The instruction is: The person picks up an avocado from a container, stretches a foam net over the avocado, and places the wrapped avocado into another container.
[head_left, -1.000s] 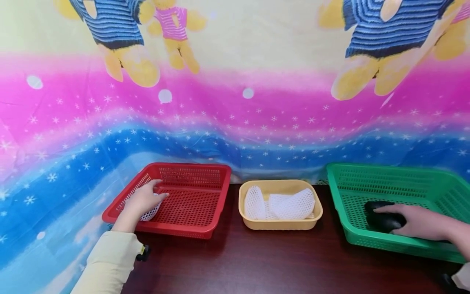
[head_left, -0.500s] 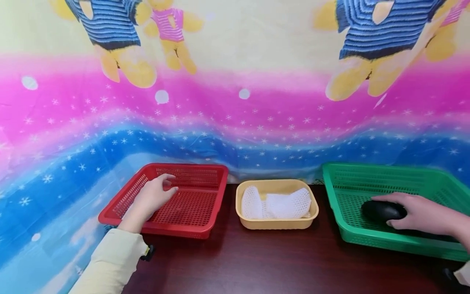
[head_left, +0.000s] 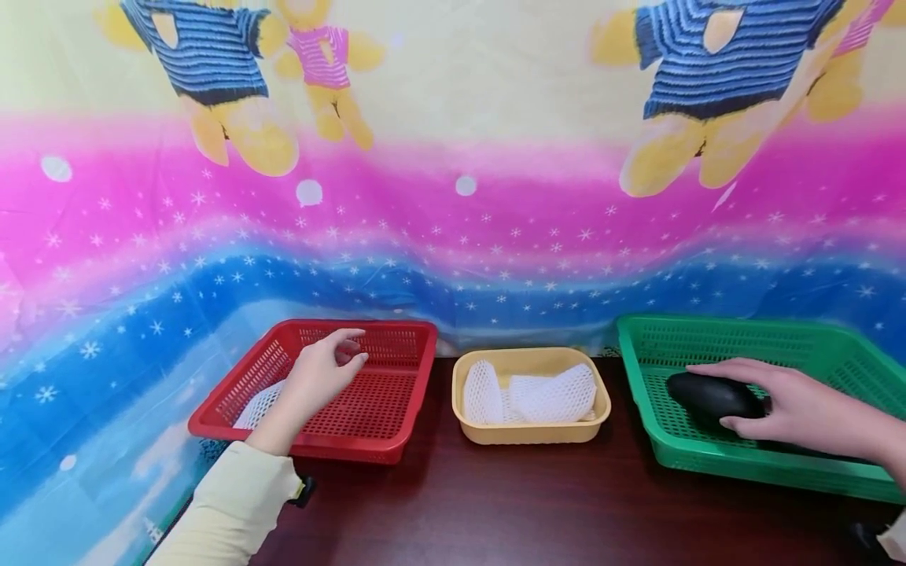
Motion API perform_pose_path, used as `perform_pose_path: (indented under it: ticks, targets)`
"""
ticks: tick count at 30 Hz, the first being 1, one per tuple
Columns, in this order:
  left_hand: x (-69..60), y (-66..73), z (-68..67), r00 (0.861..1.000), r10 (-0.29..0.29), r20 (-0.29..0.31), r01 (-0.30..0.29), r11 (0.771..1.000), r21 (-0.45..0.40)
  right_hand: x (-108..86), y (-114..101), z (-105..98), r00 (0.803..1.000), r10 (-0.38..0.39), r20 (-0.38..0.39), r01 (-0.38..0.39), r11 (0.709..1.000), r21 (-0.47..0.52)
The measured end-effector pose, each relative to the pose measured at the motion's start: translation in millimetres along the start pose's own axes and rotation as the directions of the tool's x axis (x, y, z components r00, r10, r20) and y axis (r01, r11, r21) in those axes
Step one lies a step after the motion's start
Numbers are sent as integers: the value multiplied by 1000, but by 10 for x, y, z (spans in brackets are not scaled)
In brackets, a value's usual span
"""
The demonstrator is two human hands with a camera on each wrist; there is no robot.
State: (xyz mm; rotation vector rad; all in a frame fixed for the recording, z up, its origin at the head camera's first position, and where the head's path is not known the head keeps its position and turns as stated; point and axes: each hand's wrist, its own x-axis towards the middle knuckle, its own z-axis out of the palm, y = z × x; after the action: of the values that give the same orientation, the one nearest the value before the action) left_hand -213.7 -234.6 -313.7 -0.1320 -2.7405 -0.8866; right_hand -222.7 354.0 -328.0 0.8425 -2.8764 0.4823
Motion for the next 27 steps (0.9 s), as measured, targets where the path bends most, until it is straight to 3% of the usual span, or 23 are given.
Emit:
perform_pose_path:
  ticks: [8,14,21,27]
  targets:
    - [93,169,153,1000,14,-1,-14,996,-92,35,-257,61,990,-96,-102,99,995,23]
    - [144,288,303,999,35,17,-32,988,-152,78,-444,166,983,-146,-110,158,982,107]
    - [183,484,621,996,55,75,-43,987,-152,123,-653,273,968,-214,-127,233,961,152]
    - [233,648,943,983,102,152,-80,986,-145,180,-768,373,971,-235,-42,238,937,257]
